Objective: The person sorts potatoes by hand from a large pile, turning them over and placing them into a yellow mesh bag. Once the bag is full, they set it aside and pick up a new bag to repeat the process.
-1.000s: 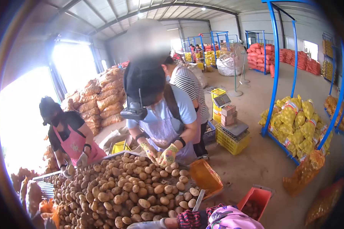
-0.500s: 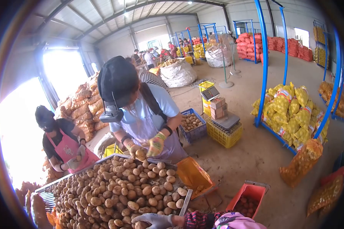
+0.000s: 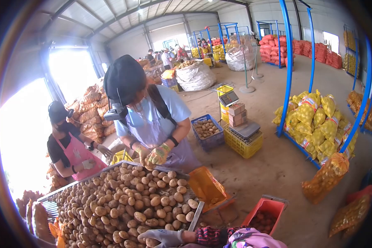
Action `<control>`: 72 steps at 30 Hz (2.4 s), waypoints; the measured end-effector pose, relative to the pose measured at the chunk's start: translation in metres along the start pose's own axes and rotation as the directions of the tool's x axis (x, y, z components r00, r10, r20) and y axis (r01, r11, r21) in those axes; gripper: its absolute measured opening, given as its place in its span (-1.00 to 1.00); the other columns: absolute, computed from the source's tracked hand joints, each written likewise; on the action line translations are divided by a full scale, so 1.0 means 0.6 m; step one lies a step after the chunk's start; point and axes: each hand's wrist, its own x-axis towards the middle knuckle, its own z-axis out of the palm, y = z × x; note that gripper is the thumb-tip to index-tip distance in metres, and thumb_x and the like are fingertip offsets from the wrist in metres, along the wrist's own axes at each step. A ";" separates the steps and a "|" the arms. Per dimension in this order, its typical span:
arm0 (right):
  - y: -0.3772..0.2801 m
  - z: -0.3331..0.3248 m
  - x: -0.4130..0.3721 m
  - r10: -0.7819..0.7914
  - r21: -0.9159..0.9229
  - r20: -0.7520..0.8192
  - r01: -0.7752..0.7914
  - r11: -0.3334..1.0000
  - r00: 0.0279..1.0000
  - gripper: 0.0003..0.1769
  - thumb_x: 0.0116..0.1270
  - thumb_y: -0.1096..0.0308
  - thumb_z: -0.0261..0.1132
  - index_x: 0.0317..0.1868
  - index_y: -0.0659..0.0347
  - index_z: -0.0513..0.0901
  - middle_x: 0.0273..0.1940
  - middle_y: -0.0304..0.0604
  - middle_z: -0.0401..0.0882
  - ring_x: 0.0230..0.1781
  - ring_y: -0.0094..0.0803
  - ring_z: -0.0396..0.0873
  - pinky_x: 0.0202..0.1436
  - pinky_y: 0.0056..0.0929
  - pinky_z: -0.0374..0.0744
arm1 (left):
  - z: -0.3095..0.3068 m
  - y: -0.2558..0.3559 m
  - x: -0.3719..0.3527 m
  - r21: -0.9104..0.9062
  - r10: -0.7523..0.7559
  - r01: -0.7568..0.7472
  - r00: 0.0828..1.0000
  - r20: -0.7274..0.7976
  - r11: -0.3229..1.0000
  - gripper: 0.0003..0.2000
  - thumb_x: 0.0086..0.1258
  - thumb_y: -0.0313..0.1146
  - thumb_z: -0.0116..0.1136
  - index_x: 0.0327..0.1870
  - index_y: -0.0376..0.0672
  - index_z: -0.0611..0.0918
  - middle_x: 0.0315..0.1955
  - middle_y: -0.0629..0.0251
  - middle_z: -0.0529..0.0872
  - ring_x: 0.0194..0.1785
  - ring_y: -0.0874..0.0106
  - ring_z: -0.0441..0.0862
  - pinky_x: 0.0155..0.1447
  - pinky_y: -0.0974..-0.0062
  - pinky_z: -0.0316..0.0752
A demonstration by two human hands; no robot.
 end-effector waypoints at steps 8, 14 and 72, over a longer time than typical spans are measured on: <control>0.023 0.022 0.013 0.098 0.116 -0.009 -0.096 0.989 0.995 -0.59 0.55 0.16 0.24 0.15 0.34 0.67 -0.03 0.03 0.73 0.01 -0.28 0.71 0.12 -0.32 0.62 | -0.052 -0.021 -0.026 -0.087 0.036 -0.041 0.998 -0.061 0.995 -0.61 0.60 -0.16 -0.02 0.34 -0.09 0.48 0.15 0.21 0.59 0.14 0.26 0.58 0.17 0.39 0.49; 0.148 0.055 0.067 0.196 0.457 -0.048 -0.153 0.876 0.979 -0.67 0.63 0.25 0.18 0.18 0.29 0.65 -0.15 -0.20 0.76 -0.09 -0.44 0.68 0.07 -0.40 0.64 | -0.123 -0.003 -0.068 -0.130 0.106 -0.128 0.981 -0.161 0.983 -0.62 0.60 -0.16 -0.03 0.32 -0.09 0.49 0.13 0.22 0.59 0.13 0.26 0.58 0.15 0.38 0.50; 0.207 0.095 0.080 0.293 0.692 0.035 -0.235 0.683 0.955 -0.47 0.60 -0.01 0.20 0.24 0.32 0.61 0.14 -0.07 0.68 0.21 -0.30 0.58 0.35 -0.31 0.50 | -0.167 -0.103 -0.083 -0.319 -0.175 0.161 0.984 -0.014 0.934 -0.69 0.56 -0.09 -0.05 0.13 -0.03 0.58 -0.11 0.23 0.62 -0.04 0.22 0.58 -0.02 0.31 0.52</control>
